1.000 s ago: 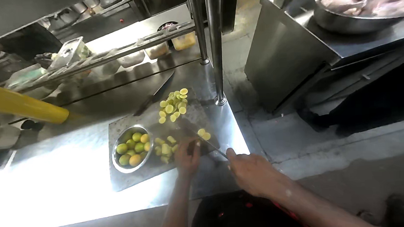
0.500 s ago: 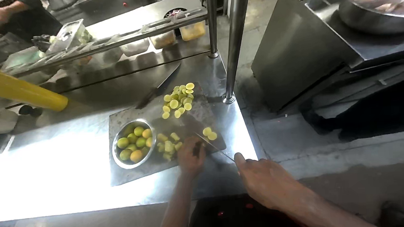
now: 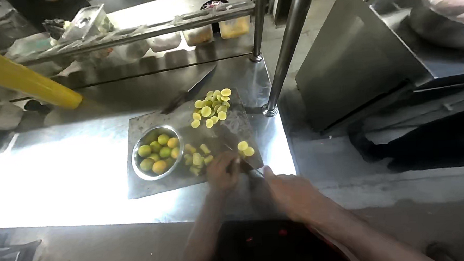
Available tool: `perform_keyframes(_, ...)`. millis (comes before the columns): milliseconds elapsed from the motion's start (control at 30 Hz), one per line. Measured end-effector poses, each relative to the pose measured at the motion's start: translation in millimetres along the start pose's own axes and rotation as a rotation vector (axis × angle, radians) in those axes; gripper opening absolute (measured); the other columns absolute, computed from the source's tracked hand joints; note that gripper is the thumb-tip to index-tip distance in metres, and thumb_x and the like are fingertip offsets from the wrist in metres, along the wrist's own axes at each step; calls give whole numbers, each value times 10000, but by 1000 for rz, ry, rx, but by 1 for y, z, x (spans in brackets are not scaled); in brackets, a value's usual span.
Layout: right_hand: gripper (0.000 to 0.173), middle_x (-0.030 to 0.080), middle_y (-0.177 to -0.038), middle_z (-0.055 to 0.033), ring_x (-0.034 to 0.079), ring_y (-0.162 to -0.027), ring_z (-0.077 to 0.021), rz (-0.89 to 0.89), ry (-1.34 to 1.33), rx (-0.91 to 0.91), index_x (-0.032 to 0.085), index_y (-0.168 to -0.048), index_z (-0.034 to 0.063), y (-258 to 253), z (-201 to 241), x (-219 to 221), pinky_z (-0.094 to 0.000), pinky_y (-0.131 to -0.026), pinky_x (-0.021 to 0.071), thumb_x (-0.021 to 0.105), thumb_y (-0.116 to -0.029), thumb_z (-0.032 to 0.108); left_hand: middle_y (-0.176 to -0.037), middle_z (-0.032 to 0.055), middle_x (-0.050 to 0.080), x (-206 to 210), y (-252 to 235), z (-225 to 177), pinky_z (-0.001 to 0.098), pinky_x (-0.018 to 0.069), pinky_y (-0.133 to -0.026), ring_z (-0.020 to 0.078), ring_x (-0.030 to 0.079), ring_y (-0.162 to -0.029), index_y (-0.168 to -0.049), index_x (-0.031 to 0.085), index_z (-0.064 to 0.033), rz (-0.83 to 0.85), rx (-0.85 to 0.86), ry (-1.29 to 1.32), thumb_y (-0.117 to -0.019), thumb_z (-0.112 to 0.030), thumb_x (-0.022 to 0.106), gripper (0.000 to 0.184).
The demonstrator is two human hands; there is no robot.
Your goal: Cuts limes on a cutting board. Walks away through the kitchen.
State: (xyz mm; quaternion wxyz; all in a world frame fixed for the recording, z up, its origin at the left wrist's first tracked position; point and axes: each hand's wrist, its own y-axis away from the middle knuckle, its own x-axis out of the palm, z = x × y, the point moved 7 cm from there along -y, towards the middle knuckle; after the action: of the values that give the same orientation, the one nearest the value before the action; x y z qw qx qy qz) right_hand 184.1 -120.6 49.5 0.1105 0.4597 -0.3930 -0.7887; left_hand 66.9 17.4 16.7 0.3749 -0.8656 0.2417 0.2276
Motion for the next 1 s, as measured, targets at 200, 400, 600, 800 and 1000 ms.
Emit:
perform_keyframes(200, 374, 688, -966, -213, 715, -926, -435, 24, 36, 84, 444, -1334, 71, 54, -53, 46, -587, -758, 569, 454, -1065, 330, -1100, 31, 703, 2, -2, 2, 250, 615, -740, 72, 684, -857, -1042, 722, -93, 16, -27, 38, -931, -232, 689, 180)
perform_keyframes(400, 394, 684, -929, -212, 703, -913, -448, -16, -63, 33, 467, -1328, 91, 62, -59, 50, -606, -763, 555, 469, -1057, 377, -932, -6, 718, -21, -16, -3, 328, 624, -653, 100, 690, -731, -1038, 713, -125, 116, -244, -65, -905, -275, 736, 202)
perform_keyframes(600, 423, 679, -864, -183, 705, -842, -406, -129, -286, -52, 512, -1293, 83, 76, -75, 60, -587, -727, 561, 518, -1039, 422, -1464, 122, 539, -53, -43, -8, 541, 471, -1075, 355, 518, -1343, -1288, 689, -173, 529, -511, -616, -927, -342, 723, 400)
perform_keyframes(800, 449, 663, -818, -155, 697, -785, -374, -210, -361, -29, 505, -1307, 89, 77, -84, 58, -567, -700, 559, 526, -1027, 439, -1269, 74, 680, 14, -44, -22, 457, 559, -993, 246, 654, -1180, -1216, 736, -163, 608, 81, -324, -991, -202, 644, 246)
perform_keyframes(1000, 449, 666, -809, -163, 697, -762, -388, -268, -409, -12, 519, -1290, 86, 81, -93, 67, -581, -672, 557, 544, -1011, 437, -1125, 89, 736, 12, -45, -18, 453, 619, -817, 243, 735, -935, -1127, 765, -120, 594, 13, -401, -968, -206, 654, 212)
